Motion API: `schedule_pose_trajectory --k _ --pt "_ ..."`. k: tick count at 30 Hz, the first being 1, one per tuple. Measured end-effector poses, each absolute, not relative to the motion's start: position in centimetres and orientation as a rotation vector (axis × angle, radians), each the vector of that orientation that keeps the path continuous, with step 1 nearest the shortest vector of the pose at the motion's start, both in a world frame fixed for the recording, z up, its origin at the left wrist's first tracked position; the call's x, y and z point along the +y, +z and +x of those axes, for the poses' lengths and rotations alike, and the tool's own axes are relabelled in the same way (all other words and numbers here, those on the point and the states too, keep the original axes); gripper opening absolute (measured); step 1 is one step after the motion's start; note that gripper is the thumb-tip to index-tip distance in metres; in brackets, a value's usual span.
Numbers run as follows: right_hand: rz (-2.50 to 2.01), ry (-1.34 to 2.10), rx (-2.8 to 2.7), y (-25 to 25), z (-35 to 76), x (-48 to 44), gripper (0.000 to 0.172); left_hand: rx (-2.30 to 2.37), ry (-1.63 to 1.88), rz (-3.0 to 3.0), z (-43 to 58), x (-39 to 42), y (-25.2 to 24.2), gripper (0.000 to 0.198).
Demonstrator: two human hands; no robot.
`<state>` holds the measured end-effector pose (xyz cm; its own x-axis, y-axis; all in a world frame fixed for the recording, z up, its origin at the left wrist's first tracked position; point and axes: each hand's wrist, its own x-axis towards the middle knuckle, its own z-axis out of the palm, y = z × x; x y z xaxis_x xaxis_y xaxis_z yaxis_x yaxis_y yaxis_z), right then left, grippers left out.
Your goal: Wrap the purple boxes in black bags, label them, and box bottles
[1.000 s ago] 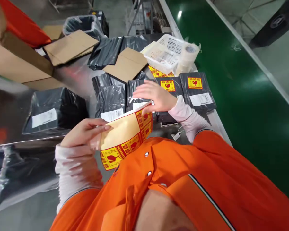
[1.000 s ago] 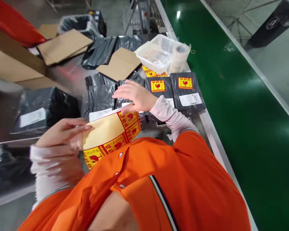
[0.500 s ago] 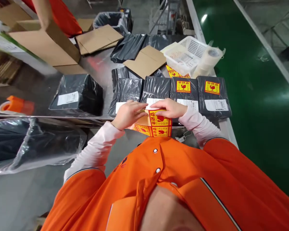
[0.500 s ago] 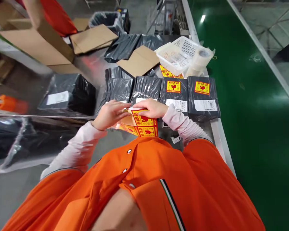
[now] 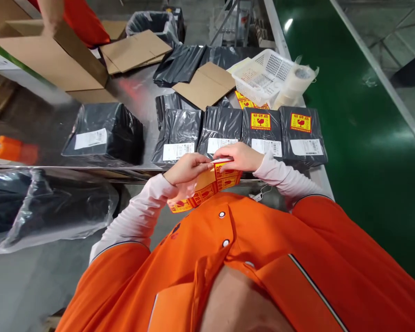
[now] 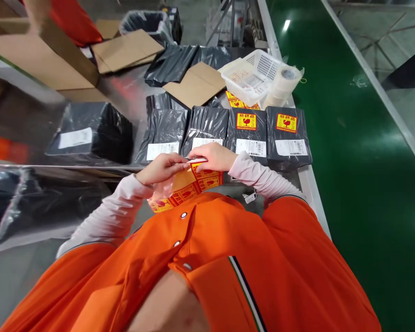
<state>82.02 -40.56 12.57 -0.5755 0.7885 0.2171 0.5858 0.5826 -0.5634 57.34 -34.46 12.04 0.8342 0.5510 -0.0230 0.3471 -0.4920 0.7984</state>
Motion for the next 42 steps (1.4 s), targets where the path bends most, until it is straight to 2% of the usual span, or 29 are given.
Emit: schedule_pose_trajectory --k 3,9,12,18,26,30,33,36,39,42 --pt "-1.139 0.582 -2.382 12.3 82.3 -40.7 0.015 0.701 0.332 2.072 57.0 -34.9 12.3 0.06" --pt "-1.139 0.491 -2.505 12.4 83.0 -40.6 0.018 0.69 0.341 2.164 57.5 -35.3 11.8 0.046" --pt "-1.154 0.355 -2.48 12.3 83.0 -40.7 0.018 0.724 0.336 2.049 57.9 -35.2 11.5 0.053" --pt "-1.033 0.035 -2.461 11.0 82.7 -41.0 0.03 0.853 0.304 1.735 58.1 -34.5 11.8 0.064" --pt "-0.898 -0.158 -2.403 8.5 83.6 -39.9 0.029 0.907 0.271 1.353 58.7 -33.7 11.1 0.06" --pt "-0.741 -0.298 -2.29 8.4 83.7 -39.7 0.025 1.054 0.284 1.371 58.3 -32.5 10.4 0.056" --pt "-0.684 -0.216 -2.227 9.5 83.9 -40.2 0.02 1.212 0.323 1.472 56.4 -31.3 9.7 0.052" --pt "-0.782 0.053 -2.134 11.0 84.8 -39.9 0.018 1.354 0.347 1.412 53.2 -30.9 9.4 0.054" --pt "-0.971 0.342 -1.914 11.5 86.2 -37.3 0.023 1.444 0.391 1.232 49.6 -31.8 9.8 0.06" --pt "-1.171 0.521 -1.597 9.7 88.1 -32.0 0.03 1.566 0.463 1.118 46.4 -33.8 10.8 0.064"
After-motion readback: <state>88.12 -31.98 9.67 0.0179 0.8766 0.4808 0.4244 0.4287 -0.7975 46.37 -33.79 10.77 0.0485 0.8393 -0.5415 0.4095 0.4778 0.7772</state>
